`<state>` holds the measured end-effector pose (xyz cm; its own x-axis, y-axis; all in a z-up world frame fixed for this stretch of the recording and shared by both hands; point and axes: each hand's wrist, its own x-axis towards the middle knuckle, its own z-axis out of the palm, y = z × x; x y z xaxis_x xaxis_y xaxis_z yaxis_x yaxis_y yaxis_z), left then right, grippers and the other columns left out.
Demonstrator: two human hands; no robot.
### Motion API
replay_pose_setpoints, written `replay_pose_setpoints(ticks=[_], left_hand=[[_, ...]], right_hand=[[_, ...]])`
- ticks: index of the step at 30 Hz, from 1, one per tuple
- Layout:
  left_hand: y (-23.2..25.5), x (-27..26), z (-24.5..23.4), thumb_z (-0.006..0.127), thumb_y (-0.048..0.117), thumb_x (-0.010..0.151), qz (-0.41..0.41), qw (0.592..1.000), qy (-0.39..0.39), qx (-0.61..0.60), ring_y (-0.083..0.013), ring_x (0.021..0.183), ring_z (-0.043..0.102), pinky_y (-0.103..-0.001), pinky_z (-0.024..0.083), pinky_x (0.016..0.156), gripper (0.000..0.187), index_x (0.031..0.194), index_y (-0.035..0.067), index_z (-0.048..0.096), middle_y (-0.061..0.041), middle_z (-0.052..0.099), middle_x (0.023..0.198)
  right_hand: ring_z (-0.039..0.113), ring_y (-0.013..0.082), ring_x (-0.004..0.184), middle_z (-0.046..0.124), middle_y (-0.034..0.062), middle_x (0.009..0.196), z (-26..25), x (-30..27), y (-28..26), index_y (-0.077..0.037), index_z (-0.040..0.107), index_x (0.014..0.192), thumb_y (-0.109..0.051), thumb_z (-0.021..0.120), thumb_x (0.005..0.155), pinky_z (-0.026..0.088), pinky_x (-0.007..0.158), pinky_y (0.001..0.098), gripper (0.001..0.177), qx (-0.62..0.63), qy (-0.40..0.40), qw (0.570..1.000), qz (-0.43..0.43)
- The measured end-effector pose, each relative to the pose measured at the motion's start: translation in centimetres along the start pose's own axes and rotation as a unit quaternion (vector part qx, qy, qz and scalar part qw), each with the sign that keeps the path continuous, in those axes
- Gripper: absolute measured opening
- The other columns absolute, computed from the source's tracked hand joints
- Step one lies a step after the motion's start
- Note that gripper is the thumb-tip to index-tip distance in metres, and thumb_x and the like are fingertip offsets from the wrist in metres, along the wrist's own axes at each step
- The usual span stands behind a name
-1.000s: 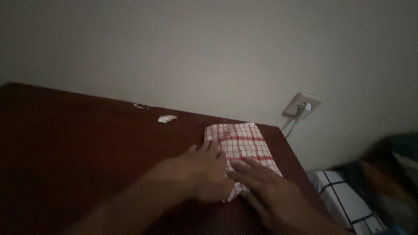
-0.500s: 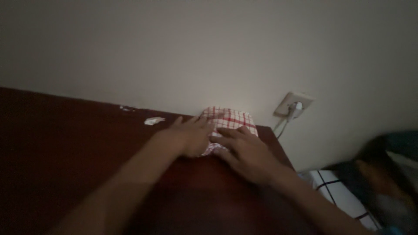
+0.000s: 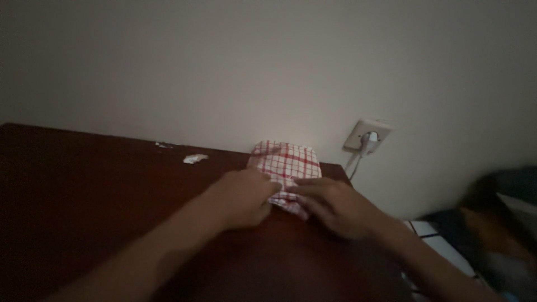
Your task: The person is folding a dark blue garment and a red-and-white checkered napkin on a small wooden table.
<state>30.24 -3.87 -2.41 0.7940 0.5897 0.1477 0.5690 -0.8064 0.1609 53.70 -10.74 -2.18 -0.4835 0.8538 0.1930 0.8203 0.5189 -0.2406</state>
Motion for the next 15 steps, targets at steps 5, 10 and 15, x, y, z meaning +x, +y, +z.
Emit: replay_pose_setpoints(ticks=[5, 10, 15], left_hand=[[-0.8, 0.7, 1.2, 0.059, 0.009, 0.091, 0.000, 1.000, 0.003, 0.026, -0.0353, 0.097, 0.072, -0.048, 0.059, 0.086, 0.021, 0.108, 0.009, 0.072, -0.020, 0.072, 0.104], [-3.9, -0.9, 0.6, 0.063, 0.007, 0.090, 0.031, 0.995, 0.042, -0.088, -0.0330, 0.097, 0.073, -0.045, 0.057, 0.088, 0.025, 0.111, 0.012, 0.077, -0.016, 0.075, 0.106], [-7.5, -2.0, -0.4, 0.059, 0.017, 0.093, 0.031, 0.971, 0.047, -0.230, -0.0223, 0.103, 0.073, -0.037, 0.055, 0.093, 0.028, 0.113, 0.007, 0.075, -0.011, 0.079, 0.109]], right_hand=[[0.074, 0.0263, 0.097, 0.078, 0.0132, 0.109, -1.8, 0.2, -4.4, -0.011, 0.074, 0.119, -0.021, 0.058, 0.098, 0.057, 0.088, 0.0396, 0.028, -0.012, 0.015, 0.998, 0.065], [0.077, 0.0224, 0.080, 0.082, 0.0104, 0.095, -2.6, -0.6, -4.1, -0.010, 0.079, 0.106, -0.025, 0.058, 0.098, 0.060, 0.080, 0.0348, 0.027, 0.036, -0.024, 0.994, 0.102], [0.059, 0.0278, 0.123, 0.066, 0.0109, 0.133, -3.1, -1.8, -4.2, -0.011, 0.063, 0.136, -0.029, 0.083, 0.077, 0.047, 0.105, 0.0422, 0.065, 0.041, -0.007, 0.999, -0.016]])
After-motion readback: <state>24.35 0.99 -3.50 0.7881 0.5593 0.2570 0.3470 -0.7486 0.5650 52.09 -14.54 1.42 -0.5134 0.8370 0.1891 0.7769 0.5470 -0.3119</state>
